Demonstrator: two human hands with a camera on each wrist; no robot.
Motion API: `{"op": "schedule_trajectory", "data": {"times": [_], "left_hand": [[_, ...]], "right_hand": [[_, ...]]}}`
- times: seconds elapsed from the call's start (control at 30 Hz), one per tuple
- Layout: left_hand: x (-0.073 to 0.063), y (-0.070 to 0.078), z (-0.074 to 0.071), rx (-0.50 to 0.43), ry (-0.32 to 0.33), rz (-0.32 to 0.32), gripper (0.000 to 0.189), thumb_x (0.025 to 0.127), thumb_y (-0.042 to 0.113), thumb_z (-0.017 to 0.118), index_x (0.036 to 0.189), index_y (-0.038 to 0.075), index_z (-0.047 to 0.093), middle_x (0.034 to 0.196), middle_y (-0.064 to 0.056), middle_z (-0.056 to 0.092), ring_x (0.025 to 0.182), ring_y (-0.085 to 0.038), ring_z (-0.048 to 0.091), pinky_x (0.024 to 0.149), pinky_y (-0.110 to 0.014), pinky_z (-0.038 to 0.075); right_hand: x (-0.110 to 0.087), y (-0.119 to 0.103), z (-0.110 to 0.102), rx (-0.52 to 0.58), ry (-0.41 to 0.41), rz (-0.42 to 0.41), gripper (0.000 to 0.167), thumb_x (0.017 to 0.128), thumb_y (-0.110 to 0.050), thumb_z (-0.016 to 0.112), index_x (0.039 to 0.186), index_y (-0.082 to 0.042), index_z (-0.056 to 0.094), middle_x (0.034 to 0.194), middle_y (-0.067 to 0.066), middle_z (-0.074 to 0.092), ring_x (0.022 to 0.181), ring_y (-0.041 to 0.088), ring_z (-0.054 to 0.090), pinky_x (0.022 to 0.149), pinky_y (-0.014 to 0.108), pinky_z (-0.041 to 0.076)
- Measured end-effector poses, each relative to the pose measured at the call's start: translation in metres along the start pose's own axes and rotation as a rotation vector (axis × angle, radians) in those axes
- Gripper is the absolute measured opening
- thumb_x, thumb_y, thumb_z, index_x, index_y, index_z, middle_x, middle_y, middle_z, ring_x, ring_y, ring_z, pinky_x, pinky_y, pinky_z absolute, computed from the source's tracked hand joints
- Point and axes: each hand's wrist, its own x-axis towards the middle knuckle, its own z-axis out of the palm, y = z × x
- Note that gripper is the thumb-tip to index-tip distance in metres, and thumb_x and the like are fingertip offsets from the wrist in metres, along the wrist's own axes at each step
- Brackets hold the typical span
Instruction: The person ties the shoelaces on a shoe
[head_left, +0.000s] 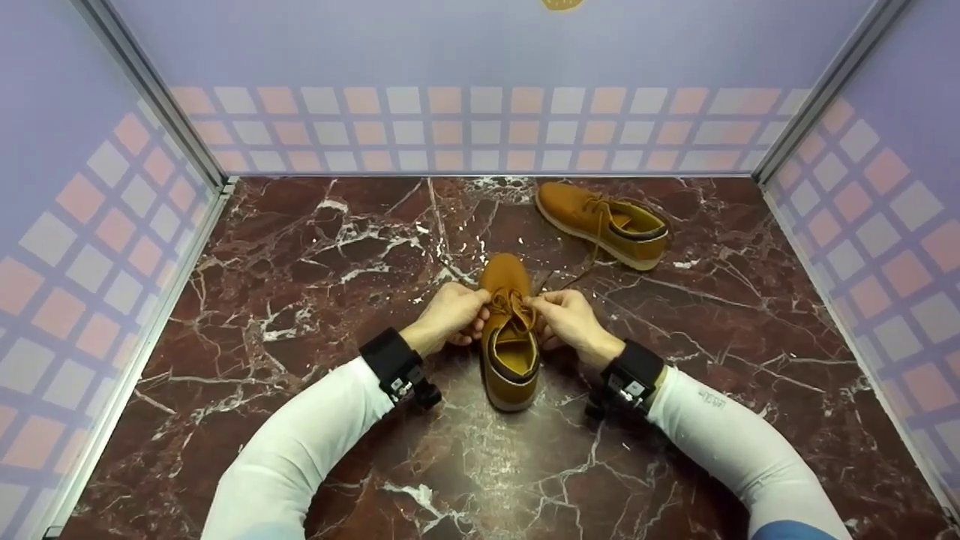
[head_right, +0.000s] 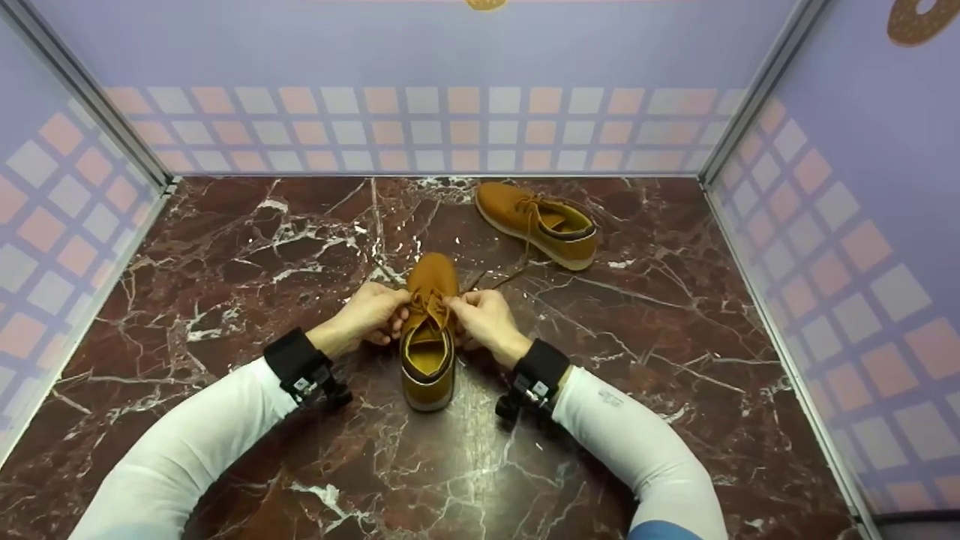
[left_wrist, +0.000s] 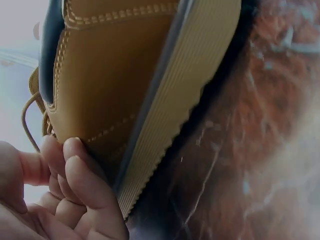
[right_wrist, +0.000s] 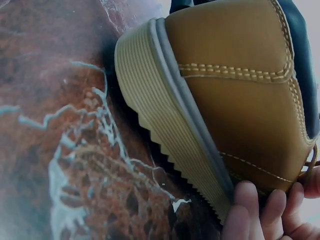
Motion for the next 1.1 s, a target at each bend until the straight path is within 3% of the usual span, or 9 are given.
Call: {"op": "schedule_trajectory", "data": {"times": [0.13, 0.23, 0.4, 0.67, 0.97, 1.1], "left_hand": [[-0.004, -0.002, 0.001, 0.079, 0.101, 0.124, 0.037, 0.109, 0.025, 0.061, 0.077, 0.011, 0.076, 0.061, 0.004, 0.066, 0.05, -0.01, 0.06, 0.044, -0.023, 0.054], [-0.004, -0.004, 0.001, 0.075, 0.158, 0.189, 0.036, 0.109, 0.023, 0.06, 0.082, 0.009, 0.08, 0.064, 0.002, 0.07, 0.051, -0.011, 0.062, 0.045, -0.025, 0.056], [-0.004, -0.004, 0.001, -0.112, 0.174, 0.199, 0.035, 0.112, 0.022, 0.059, 0.093, 0.005, 0.082, 0.075, -0.002, 0.077, 0.058, -0.011, 0.066, 0.049, -0.024, 0.058], [-0.003, 0.002, 0.008, -0.382, 0.186, 0.167, 0.038, 0.119, 0.025, 0.054, 0.106, -0.001, 0.078, 0.083, -0.001, 0.078, 0.069, -0.013, 0.072, 0.058, -0.025, 0.061], [-0.006, 0.011, 0.015, -0.599, 0.201, 0.276, 0.037, 0.122, 0.022, 0.049, 0.112, -0.006, 0.072, 0.083, 0.0, 0.078, 0.074, -0.013, 0.075, 0.068, -0.026, 0.064], [-0.007, 0.015, 0.017, -0.677, 0.182, 0.303, 0.041, 0.123, 0.02, 0.046, 0.123, -0.015, 0.066, 0.084, -0.001, 0.078, 0.076, -0.015, 0.075, 0.07, -0.026, 0.065]], "right_hand": [[-0.001, 0.001, 0.001, 0.022, 0.009, -0.028, 0.027, 0.11, -0.026, 0.067, 0.091, -0.01, 0.079, 0.062, -0.003, 0.067, 0.05, 0.009, 0.064, 0.049, 0.025, 0.059], [-0.002, 0.001, -0.001, 0.035, 0.026, -0.053, 0.027, 0.11, -0.023, 0.065, 0.09, -0.01, 0.078, 0.064, -0.003, 0.068, 0.051, 0.01, 0.065, 0.049, 0.024, 0.056], [-0.003, -0.003, -0.003, 0.064, 0.075, -0.097, 0.027, 0.11, -0.021, 0.064, 0.089, -0.01, 0.076, 0.068, -0.004, 0.07, 0.054, 0.011, 0.067, 0.049, 0.023, 0.053], [-0.002, -0.006, 0.001, 0.231, 0.177, -0.181, 0.028, 0.114, -0.017, 0.061, 0.104, 0.005, 0.076, 0.08, -0.001, 0.077, 0.057, 0.011, 0.069, 0.052, 0.025, 0.057], [-0.002, -0.017, 0.007, 0.464, 0.191, -0.289, 0.028, 0.119, -0.014, 0.054, 0.099, -0.008, 0.072, 0.085, 0.001, 0.081, 0.075, 0.015, 0.08, 0.07, 0.029, 0.068], [-0.003, -0.021, 0.009, 0.537, 0.2, -0.304, 0.029, 0.121, -0.017, 0.051, 0.1, -0.01, 0.07, 0.084, 0.002, 0.082, 0.074, 0.016, 0.081, 0.067, 0.03, 0.067]]}}
